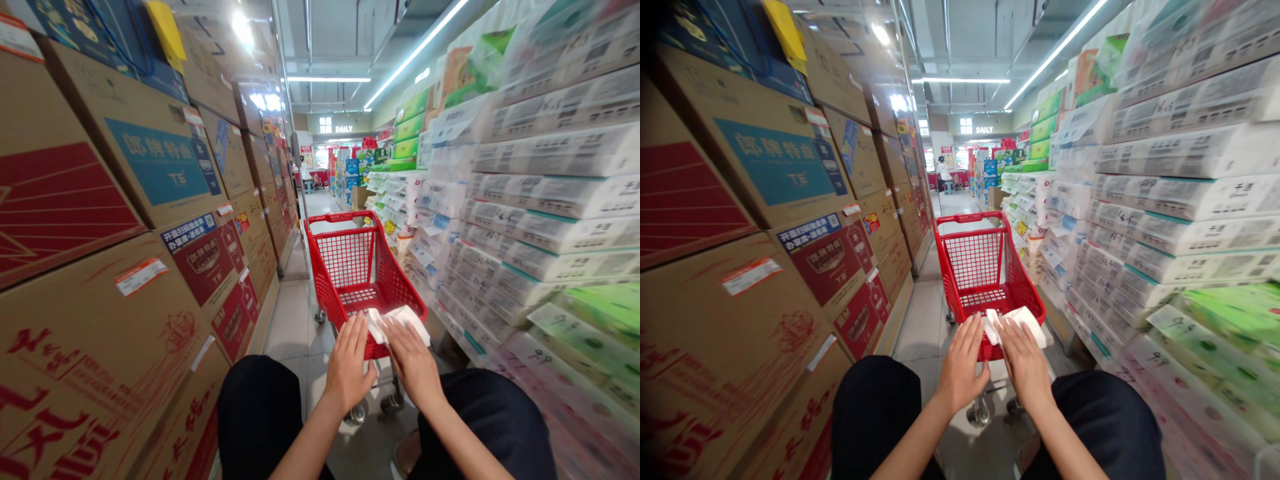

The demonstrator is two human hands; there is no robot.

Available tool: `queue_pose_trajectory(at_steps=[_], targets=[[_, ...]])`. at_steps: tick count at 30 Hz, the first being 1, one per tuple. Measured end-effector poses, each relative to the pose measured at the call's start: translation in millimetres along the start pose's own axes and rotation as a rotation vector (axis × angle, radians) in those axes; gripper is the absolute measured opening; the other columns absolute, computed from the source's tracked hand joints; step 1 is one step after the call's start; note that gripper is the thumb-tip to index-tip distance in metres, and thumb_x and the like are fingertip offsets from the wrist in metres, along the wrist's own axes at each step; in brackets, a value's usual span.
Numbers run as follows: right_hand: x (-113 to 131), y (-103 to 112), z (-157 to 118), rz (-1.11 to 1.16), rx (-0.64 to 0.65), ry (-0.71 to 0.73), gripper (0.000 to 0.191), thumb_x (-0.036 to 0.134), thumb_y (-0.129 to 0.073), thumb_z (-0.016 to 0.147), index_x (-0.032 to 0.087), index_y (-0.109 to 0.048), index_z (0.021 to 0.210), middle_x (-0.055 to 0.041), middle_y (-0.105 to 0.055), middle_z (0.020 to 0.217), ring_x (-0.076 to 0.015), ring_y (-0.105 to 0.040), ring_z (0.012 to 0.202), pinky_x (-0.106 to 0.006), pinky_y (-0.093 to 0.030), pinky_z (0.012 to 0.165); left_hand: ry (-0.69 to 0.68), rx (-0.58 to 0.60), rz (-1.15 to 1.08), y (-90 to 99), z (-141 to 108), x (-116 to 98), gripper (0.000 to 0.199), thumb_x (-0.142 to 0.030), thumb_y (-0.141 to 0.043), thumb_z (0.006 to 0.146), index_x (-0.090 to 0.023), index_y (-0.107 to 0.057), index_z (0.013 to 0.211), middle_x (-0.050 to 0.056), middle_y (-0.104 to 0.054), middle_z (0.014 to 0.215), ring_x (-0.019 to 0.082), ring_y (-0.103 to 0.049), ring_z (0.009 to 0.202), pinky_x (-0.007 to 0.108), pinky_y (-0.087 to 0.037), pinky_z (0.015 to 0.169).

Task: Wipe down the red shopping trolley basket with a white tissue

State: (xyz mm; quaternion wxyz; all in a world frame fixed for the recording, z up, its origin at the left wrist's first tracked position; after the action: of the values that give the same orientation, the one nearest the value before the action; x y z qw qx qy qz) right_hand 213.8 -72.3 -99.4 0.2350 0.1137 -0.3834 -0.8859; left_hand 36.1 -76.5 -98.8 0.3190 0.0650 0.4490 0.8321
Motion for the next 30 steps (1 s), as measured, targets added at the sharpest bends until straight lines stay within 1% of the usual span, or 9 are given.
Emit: queue_pose_trajectory(at_steps=[2, 4, 6, 9, 11, 18, 22, 27, 30], targets=[[10.6, 1.1, 3.5, 0.018, 0.026, 0.05, 0.067, 0.013, -0.044, 0.099, 0.025, -0.027, 0.163, -0.0053, -0.048, 0.157, -0.0231, -0.046, 0.146, -0.051, -0.034, 0.124, -0.018, 0.009, 0.019, 0.2, -0.9, 1.0, 0.094, -0.015, -0.055, 0.081, -0.016, -0.012, 0.165, 0.006, -0.017, 0.172, 0.027, -0.018, 0.159, 0.051, -0.025, 0.13], [5.7, 4.7, 2.3, 0.02, 0.045, 0.089, 0.067, 0.014, -0.044, 0.099, 0.027, -0.028, 0.162, -0.0042, -0.048, 0.157, -0.0223, -0.048, 0.144, -0.05, -0.034, 0.124, -0.033, 0.017, 0.039, 1.3, -2.4, 3.5, 0.092, -0.014, -0.053, 0.082, -0.016, -0.013, 0.165, 0.006, -0.018, 0.171, 0.026, -0.019, 0.159, 0.051, -0.023, 0.13], [-12.7, 9.0, -2.9, 0.013, 0.036, 0.078, 0.065, 0.016, -0.045, 0.101, 0.03, -0.029, 0.162, -0.0031, -0.051, 0.156, -0.0218, -0.05, 0.142, -0.049, -0.036, 0.123, -0.044, 0.021, 0.051, 2.6, -3.7, 4.9, 0.09, -0.012, -0.051, 0.082, -0.015, -0.014, 0.165, 0.006, -0.02, 0.171, 0.025, -0.019, 0.159, 0.05, -0.023, 0.131], [-45.8, 13.8, -12.3, 0.003, -0.038, -0.048, 0.061, 0.022, -0.047, 0.103, 0.029, -0.032, 0.161, -0.0044, -0.056, 0.151, -0.0236, -0.052, 0.14, -0.05, -0.039, 0.121, -0.058, 0.023, 0.049, 2.8, -4.3, 0.9, 0.09, -0.013, -0.052, 0.082, -0.015, -0.016, 0.164, 0.007, -0.021, 0.171, 0.024, -0.019, 0.158, 0.048, -0.023, 0.131], [-55.7, 13.8, -16.4, 0.005, -0.069, -0.114, 0.059, 0.025, -0.046, 0.103, 0.027, -0.033, 0.161, -0.0058, -0.055, 0.152, -0.025, -0.051, 0.141, -0.05, -0.041, 0.12, -0.059, 0.025, 0.035, 1.1, -4.1, -5.7, 0.091, -0.015, -0.054, 0.082, -0.015, -0.017, 0.164, 0.007, -0.019, 0.171, 0.026, -0.019, 0.159, 0.048, -0.023, 0.131], [-20.1, 7.4, -17.4, 0.048, -0.003, -0.055, 0.065, 0.019, -0.046, 0.102, 0.029, -0.027, 0.163, -0.0021, -0.05, 0.156, -0.0232, -0.045, 0.146, -0.048, -0.042, 0.121, -0.107, 0.074, -0.016, -4.5, -4.7, -19.3, 0.095, -0.02, -0.058, 0.081, -0.016, -0.014, 0.165, 0.006, -0.013, 0.172, 0.026, -0.017, 0.159, 0.048, -0.026, 0.129], [-35.1, 10.9, -21.2, 0.082, 0.03, -0.018, 0.063, 0.02, -0.045, 0.103, 0.032, -0.029, 0.162, -0.0011, -0.049, 0.157, -0.022, -0.045, 0.146, -0.047, -0.041, 0.122, -0.157, 0.096, -0.007, 5.5, 3.3, 2.3, 0.087, -0.023, -0.055, 0.09, -0.019, -0.013, 0.166, 0.004, -0.018, 0.172, 0.023, -0.018, 0.159, 0.046, -0.024, 0.13], [-77.7, 12.5, -23.3, 0.089, -0.046, -0.17, 0.057, 0.028, -0.043, 0.105, 0.028, -0.033, 0.161, -0.0063, -0.05, 0.156, -0.0245, -0.044, 0.147, -0.051, -0.04, 0.122, -0.096, 0.062, 0.045, 17.0, 26.7, 39.4, 0.078, -0.045, -0.059, 0.098, -0.028, -0.021, 0.164, 0.003, -0.024, 0.171, 0.027, -0.02, 0.158, 0.053, -0.019, 0.13], [-73.7, 7.4, -20.2, 0.081, -0.066, -0.22, 0.056, 0.027, -0.043, 0.105, 0.027, -0.035, 0.16, -0.008, -0.052, 0.155, -0.0252, -0.045, 0.146, -0.052, -0.041, 0.121, -0.126, 0.093, 0.045, 8.8, 36.8, 42.3, 0.082, -0.06, -0.058, 0.096, -0.032, -0.022, 0.164, 0.004, -0.029, 0.169, 0.027, -0.022, 0.158, 0.052, -0.02, 0.13]])
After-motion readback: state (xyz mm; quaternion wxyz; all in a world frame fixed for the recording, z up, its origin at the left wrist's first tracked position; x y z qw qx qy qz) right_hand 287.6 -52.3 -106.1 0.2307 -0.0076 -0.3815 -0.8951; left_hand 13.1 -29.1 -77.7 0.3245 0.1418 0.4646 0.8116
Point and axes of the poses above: each hand's wrist, its own z-axis towards the middle knuckle, its own y-axis out of the back of the hand, x = y × z, the point moved 3 cm from there along z, towards the middle knuckle
